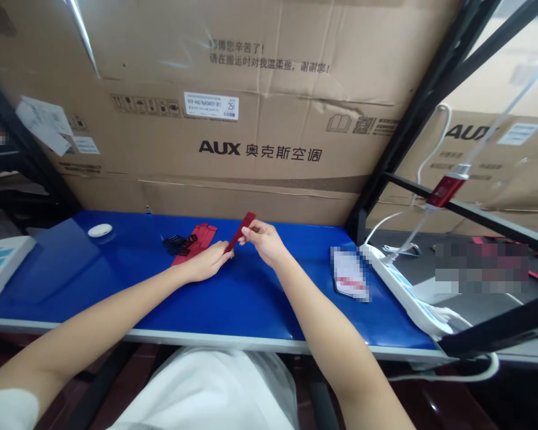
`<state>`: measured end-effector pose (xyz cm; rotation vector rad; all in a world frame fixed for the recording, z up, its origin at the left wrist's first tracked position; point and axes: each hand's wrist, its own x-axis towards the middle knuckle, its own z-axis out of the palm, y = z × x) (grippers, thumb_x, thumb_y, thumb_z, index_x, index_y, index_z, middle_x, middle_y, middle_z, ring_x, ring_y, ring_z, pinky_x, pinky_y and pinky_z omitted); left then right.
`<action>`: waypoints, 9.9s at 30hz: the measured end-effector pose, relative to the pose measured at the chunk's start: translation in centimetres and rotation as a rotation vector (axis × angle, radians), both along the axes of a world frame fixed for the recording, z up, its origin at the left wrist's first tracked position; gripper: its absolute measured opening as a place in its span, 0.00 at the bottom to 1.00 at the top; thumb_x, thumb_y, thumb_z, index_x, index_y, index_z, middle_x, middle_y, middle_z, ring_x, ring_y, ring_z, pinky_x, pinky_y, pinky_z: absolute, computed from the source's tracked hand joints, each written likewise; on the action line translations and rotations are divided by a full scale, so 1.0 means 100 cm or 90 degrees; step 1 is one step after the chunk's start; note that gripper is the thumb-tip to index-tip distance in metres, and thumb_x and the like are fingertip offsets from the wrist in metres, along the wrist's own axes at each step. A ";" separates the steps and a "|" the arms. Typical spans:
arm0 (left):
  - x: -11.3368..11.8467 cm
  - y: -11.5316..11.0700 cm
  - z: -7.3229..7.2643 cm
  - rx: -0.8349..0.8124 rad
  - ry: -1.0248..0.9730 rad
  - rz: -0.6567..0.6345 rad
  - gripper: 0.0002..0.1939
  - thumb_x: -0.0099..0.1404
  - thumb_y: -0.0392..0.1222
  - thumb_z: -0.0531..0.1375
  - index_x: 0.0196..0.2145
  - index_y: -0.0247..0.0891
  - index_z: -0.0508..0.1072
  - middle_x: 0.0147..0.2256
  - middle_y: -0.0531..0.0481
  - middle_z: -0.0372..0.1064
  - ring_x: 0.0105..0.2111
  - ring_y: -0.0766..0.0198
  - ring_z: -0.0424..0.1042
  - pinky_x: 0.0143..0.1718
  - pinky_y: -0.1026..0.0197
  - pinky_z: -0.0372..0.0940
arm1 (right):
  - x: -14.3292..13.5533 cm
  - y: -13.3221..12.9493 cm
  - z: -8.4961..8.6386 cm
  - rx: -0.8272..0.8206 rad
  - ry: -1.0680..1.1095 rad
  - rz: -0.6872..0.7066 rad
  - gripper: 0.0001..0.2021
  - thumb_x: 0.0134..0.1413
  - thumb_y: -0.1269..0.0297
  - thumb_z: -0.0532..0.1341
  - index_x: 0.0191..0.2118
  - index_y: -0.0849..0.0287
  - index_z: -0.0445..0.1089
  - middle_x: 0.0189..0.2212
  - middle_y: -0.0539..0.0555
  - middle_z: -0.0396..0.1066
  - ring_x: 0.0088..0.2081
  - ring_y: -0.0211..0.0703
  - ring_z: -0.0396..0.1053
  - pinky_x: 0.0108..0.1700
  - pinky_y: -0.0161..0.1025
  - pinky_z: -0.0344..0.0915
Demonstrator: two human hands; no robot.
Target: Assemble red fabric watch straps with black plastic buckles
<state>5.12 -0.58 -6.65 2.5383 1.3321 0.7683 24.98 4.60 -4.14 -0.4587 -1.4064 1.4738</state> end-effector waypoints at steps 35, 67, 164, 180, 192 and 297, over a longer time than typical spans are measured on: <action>-0.026 0.026 -0.007 -0.183 -0.370 0.064 0.15 0.60 0.46 0.63 0.41 0.36 0.69 0.34 0.49 0.70 0.35 0.61 0.72 0.40 0.55 0.68 | 0.005 0.015 -0.031 0.260 -0.661 -0.170 0.06 0.49 0.65 0.65 0.34 0.57 0.68 0.34 0.53 0.69 0.40 0.45 0.63 0.45 0.43 0.57; -0.053 0.019 0.023 -0.066 -0.129 0.230 0.04 0.59 0.39 0.61 0.31 0.37 0.76 0.33 0.46 0.73 0.35 0.58 0.72 0.42 0.55 0.67 | 0.000 0.005 -0.023 0.085 -0.316 -0.100 0.11 0.48 0.54 0.63 0.30 0.57 0.68 0.29 0.49 0.67 0.31 0.40 0.62 0.36 0.37 0.57; -0.052 0.017 0.015 -0.354 -0.632 0.147 0.20 0.44 0.38 0.74 0.36 0.30 0.78 0.30 0.48 0.74 0.31 0.63 0.75 0.45 0.51 0.72 | 0.021 0.023 -0.033 0.110 -0.522 -0.170 0.07 0.40 0.71 0.60 0.27 0.56 0.60 0.19 0.45 0.64 0.23 0.37 0.60 0.27 0.35 0.53; -0.045 0.006 0.026 -0.376 -0.611 0.018 0.16 0.57 0.49 0.67 0.33 0.35 0.68 0.41 0.43 0.74 0.26 0.69 0.71 0.24 0.67 0.62 | 0.027 -0.001 0.001 -0.122 -0.209 0.093 0.17 0.36 0.66 0.68 0.38 0.61 0.75 0.26 0.52 0.73 0.25 0.38 0.67 0.29 0.37 0.62; -0.005 -0.005 0.016 -0.362 -0.607 0.029 0.23 0.56 0.54 0.67 0.39 0.35 0.65 0.32 0.50 0.71 0.27 0.61 0.77 0.34 0.55 0.75 | -0.012 -0.016 -0.014 0.112 -0.250 -0.047 0.13 0.46 0.56 0.68 0.35 0.58 0.73 0.30 0.52 0.75 0.33 0.41 0.71 0.40 0.41 0.66; -0.026 0.001 0.011 -0.359 -0.617 0.106 0.18 0.47 0.40 0.73 0.33 0.33 0.72 0.25 0.47 0.75 0.28 0.56 0.78 0.38 0.53 0.73 | 0.007 -0.019 -0.007 0.498 -0.538 -0.181 0.14 0.47 0.65 0.66 0.43 0.55 0.75 0.36 0.54 0.75 0.36 0.45 0.71 0.41 0.41 0.64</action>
